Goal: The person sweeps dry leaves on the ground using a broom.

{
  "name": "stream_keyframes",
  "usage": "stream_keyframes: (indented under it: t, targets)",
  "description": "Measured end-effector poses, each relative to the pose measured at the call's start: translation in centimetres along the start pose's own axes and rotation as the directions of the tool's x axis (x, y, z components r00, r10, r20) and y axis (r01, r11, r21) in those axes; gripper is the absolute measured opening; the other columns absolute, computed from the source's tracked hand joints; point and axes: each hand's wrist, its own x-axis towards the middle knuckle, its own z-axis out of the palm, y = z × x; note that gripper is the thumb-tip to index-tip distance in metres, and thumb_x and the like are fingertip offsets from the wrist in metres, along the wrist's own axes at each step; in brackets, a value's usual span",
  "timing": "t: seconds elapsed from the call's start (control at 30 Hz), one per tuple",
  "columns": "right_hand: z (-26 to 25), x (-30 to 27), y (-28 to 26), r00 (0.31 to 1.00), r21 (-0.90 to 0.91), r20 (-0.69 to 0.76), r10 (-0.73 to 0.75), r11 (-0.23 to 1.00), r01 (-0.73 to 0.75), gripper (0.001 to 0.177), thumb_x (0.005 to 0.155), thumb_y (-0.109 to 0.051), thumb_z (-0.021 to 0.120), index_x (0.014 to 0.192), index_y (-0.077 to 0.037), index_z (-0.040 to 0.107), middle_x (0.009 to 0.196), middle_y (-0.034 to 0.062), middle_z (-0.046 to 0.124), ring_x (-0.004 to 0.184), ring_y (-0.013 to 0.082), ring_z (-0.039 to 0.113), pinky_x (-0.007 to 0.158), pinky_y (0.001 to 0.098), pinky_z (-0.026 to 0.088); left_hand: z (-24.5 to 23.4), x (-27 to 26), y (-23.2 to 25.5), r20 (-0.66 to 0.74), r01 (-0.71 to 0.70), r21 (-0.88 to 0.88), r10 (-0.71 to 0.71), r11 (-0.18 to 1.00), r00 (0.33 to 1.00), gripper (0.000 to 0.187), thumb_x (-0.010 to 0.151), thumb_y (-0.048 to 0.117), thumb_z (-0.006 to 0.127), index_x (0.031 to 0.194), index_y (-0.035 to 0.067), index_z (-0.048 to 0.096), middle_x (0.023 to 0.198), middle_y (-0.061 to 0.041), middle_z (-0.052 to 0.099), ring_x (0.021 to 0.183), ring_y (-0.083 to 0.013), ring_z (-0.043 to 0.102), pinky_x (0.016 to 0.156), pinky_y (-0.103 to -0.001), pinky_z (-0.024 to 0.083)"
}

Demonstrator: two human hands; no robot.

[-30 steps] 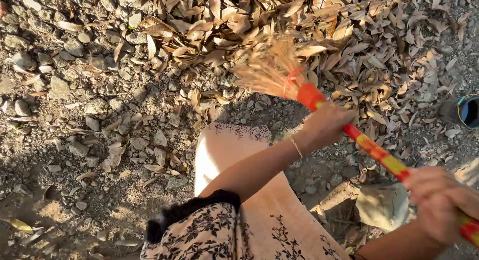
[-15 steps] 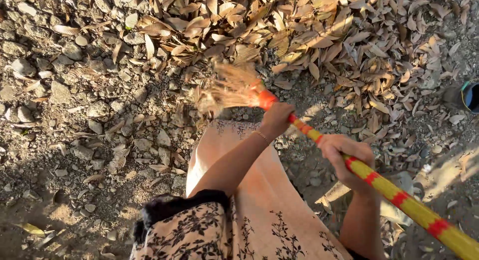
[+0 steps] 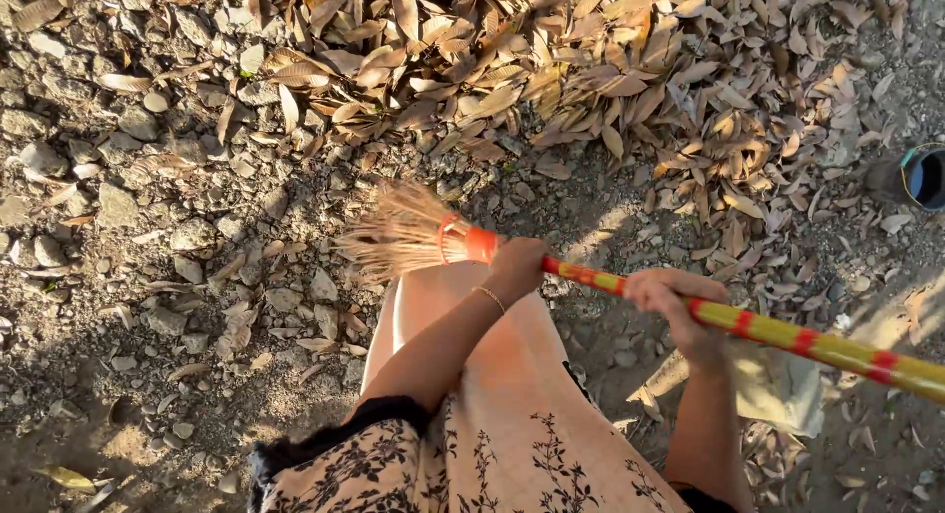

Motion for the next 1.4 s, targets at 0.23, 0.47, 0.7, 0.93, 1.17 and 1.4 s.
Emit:
stream_keyframes:
  t: [0.23, 0.47, 0.7, 0.93, 1.17, 1.4]
  targets:
    - [3.2, 3.1, -6.3, 0.999, -0.557, -0.027, -0.028, 0.831, 0.009, 0.014, 0.094, 0.007, 0.059, 0.082, 0.001, 0.060, 0.083, 0.0080, 0.069, 0.085, 0.0201, 0.072, 0.083, 0.0341, 0.057, 2.0, 11.1, 3.8, -0.449, -0.410, -0.239, 0.274, 0.880, 0.850, 0.016, 0.077, 0.007, 0.071, 0.092, 0.010, 0.066, 0.091, -0.010, 0.069, 0.093, -0.0332, 0.068, 0.084, -0.044, 0.054]
    - [-5.2, -0.8, -8.1, 0.887, -0.365, -0.096, -0.452, 0.845, 0.391, 0.022, 0.092, -0.010, 0.056, 0.069, -0.011, 0.057, 0.059, 0.0026, 0.056, 0.047, 0.0083, 0.057, 0.053, 0.0340, 0.055, -6.3, 8.0, 13.0, -0.363, -0.477, -0.212, 0.385, 0.853, 0.849, 0.019, 0.082, 0.019, 0.072, 0.095, 0.010, 0.061, 0.090, -0.008, 0.069, 0.089, -0.0315, 0.070, 0.083, -0.047, 0.051]
    - [-4.1, 0.1, 7.1, 0.950, 0.361, -0.291, -0.112, 0.907, 0.217, 0.041, 0.108, -0.025, 0.053, 0.069, -0.015, 0.046, 0.057, 0.0007, 0.045, 0.057, 0.0141, 0.042, 0.068, 0.0314, 0.040, -5.1, 2.1, -0.6, -0.054, -0.177, 0.000, 0.176, 0.984, 0.983, 0.012, 0.087, 0.027, 0.069, 0.088, 0.016, 0.066, 0.080, -0.008, 0.071, 0.081, -0.0324, 0.072, 0.089, -0.047, 0.051]
    - [2.0, 6.9, 10.1, 0.976, 0.169, -0.200, 0.089, 0.984, -0.055, 0.031, 0.110, -0.011, 0.054, 0.079, -0.008, 0.049, 0.078, 0.0030, 0.056, 0.081, 0.0166, 0.058, 0.101, 0.0448, 0.054, 1.8, 11.2, -12.4, -0.160, -0.056, 0.087, 0.069, 0.995, 0.985, 0.011, 0.080, 0.008, 0.070, 0.089, 0.013, 0.070, 0.097, -0.010, 0.068, 0.100, -0.0320, 0.066, 0.086, -0.048, 0.052]
    - [-6.0, 11.1, 3.0, 0.960, -0.383, -0.226, -0.167, 0.921, 0.070, 0.019, 0.106, 0.002, 0.056, 0.087, 0.000, 0.055, 0.088, 0.0056, 0.064, 0.091, 0.0167, 0.066, 0.094, 0.0355, 0.058, 1.1, 26.7, 1.5, -0.297, -0.313, -0.091, 0.275, 0.945, 0.914, 0.033, 0.073, 0.004, 0.078, 0.102, 0.010, 0.063, 0.105, -0.010, 0.066, 0.109, -0.0320, 0.061, 0.095, -0.043, 0.052]
    - [-16.4, 9.8, -4.0, 0.936, -0.628, -0.172, -0.306, 0.766, 0.135, 0.016, 0.100, 0.007, 0.055, 0.086, 0.001, 0.058, 0.083, 0.0142, 0.069, 0.076, 0.0232, 0.072, 0.066, 0.0303, 0.062, -5.7, 26.5, 15.4, -0.335, -0.425, -0.174, 0.352, 0.888, 0.874, 0.027, 0.077, 0.001, 0.071, 0.101, 0.007, 0.059, 0.102, -0.010, 0.066, 0.102, -0.0324, 0.067, 0.091, -0.043, 0.054]
